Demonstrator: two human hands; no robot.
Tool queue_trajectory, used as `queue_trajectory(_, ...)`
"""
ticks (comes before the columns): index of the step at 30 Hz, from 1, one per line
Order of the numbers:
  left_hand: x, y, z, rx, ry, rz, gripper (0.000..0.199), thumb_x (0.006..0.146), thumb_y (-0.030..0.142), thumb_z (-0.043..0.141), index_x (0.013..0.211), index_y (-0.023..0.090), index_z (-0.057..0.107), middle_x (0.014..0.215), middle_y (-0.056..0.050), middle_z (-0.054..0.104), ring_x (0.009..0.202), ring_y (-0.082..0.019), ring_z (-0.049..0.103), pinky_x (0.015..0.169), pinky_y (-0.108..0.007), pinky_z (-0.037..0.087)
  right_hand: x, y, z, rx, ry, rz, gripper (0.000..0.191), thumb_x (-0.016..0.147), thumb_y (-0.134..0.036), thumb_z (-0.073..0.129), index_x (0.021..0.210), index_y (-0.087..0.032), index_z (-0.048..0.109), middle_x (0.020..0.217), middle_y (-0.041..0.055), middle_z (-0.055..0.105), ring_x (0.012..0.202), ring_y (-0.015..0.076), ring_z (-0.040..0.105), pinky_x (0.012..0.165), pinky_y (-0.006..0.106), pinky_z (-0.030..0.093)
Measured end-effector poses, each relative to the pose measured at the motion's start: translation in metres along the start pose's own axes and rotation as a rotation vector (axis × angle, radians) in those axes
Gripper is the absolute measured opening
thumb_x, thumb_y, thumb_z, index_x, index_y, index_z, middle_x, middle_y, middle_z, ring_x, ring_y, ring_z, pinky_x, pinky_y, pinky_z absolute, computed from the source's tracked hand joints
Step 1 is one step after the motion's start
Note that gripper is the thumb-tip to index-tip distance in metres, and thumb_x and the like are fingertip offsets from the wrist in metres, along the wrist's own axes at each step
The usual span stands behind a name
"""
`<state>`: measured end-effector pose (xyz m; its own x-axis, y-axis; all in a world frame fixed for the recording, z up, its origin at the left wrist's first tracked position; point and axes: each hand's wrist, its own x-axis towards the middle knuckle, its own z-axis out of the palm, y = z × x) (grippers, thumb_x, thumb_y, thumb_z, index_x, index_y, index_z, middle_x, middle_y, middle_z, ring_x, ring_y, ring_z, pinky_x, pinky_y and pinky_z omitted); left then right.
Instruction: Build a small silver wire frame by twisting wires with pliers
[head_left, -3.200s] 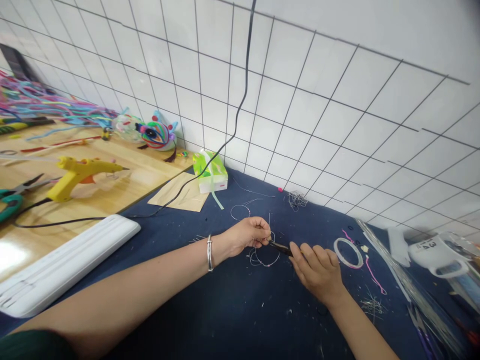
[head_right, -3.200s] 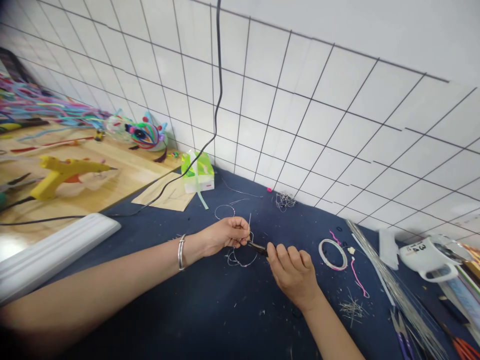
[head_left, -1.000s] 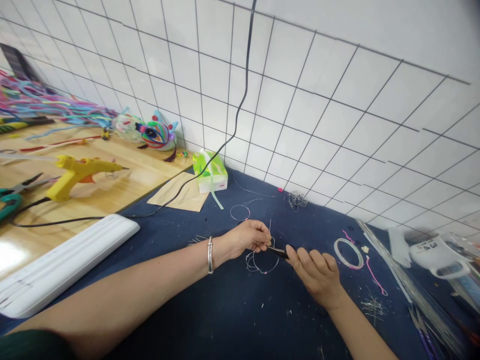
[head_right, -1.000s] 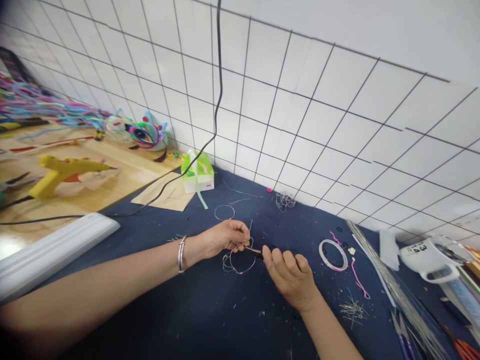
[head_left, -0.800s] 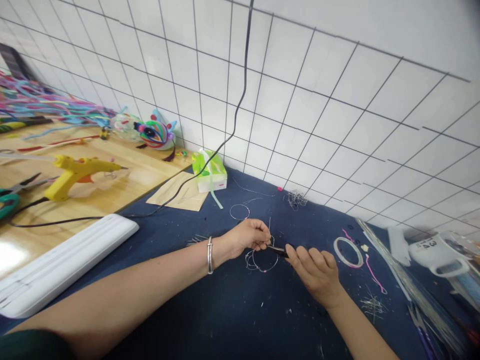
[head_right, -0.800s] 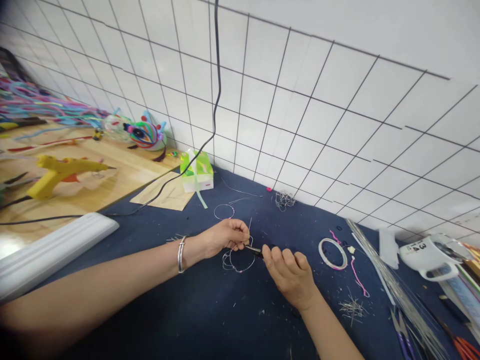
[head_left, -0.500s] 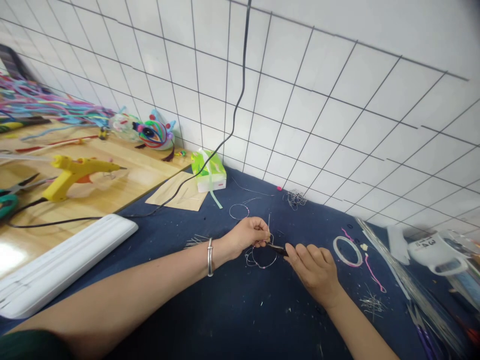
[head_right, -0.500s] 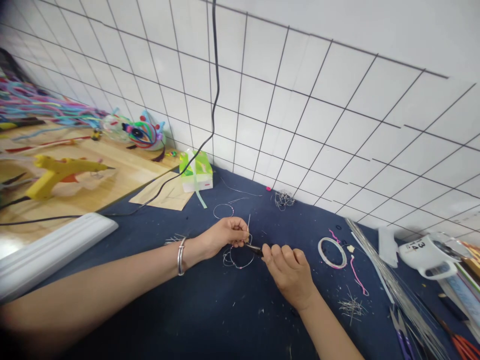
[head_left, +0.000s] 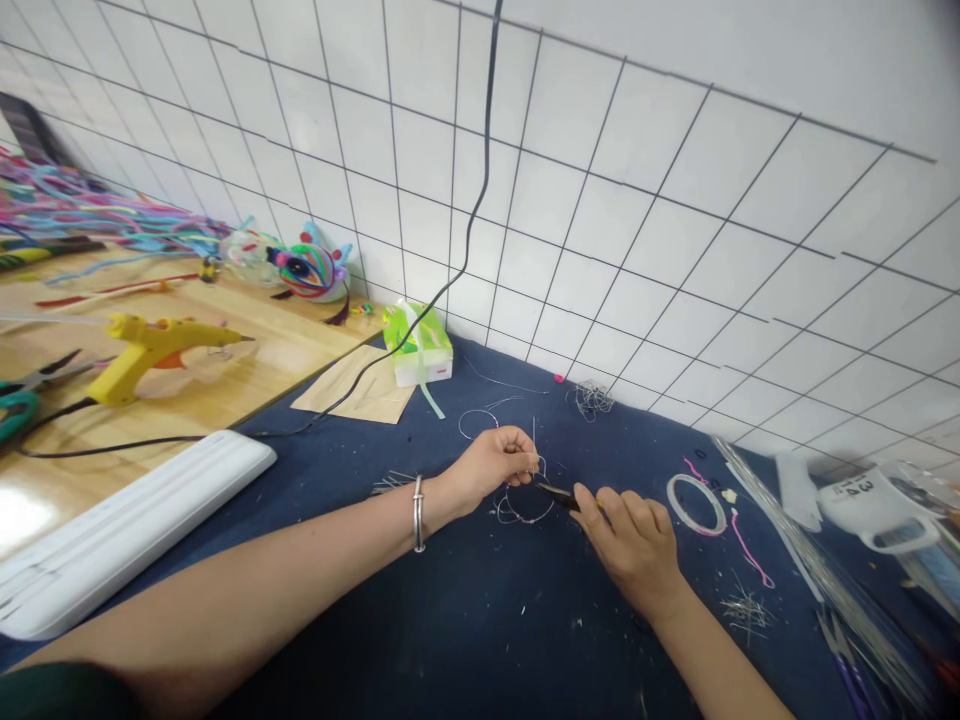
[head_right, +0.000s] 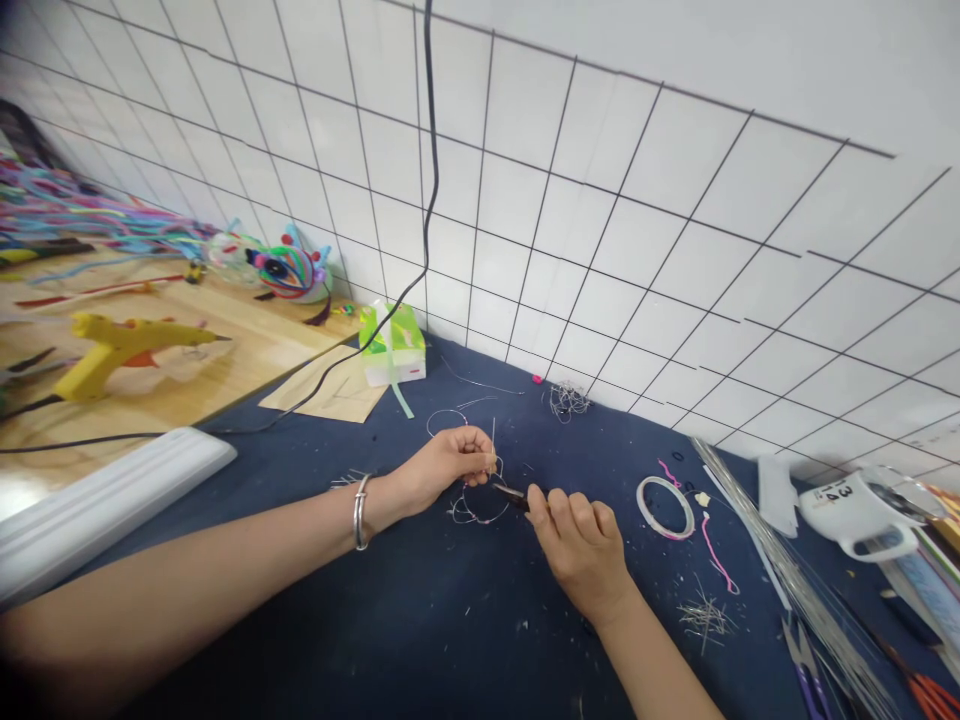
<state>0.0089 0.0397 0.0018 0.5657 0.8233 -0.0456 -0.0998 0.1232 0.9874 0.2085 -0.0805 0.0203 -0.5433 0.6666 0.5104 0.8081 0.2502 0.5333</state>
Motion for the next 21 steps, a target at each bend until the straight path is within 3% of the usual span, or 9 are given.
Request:
queue_trajectory(15,-0.0062,0.0054,0.0061,0.026,-0.026,-0.033,0.011,0.071,0.023,0.058,0.075,0.015,0.053,0.066,0.000,0.059,0.054,-0.007,0.053,0.052,-0.020,0.040,-0.0001,-0.0006,0.0025,0.048,0.001,0.009,0.040,0.078,-0.031,0.060,0.117,-0.025,0.053,0.091,0.0031,0.063,0.086,0.0193,0.047,0.075,0.035,0.030)
queue_trajectory(21,-0.0066,0.0025,0.0070,0.024,-0.022,0.017,0.010,0.072,0.023,0.057,0.075,0.015,0.053,0.066,0.000,0.059,0.054,-0.007,0.051,0.052,-0.020,0.040,-0.0003,-0.0004,0.0044,0.081,-0.010,0.017,0.038,0.078,-0.032,0.060,0.115,-0.023,0.054,0.090,0.0036,0.063,0.085,0.0196,0.047,0.074,0.035,0.030)
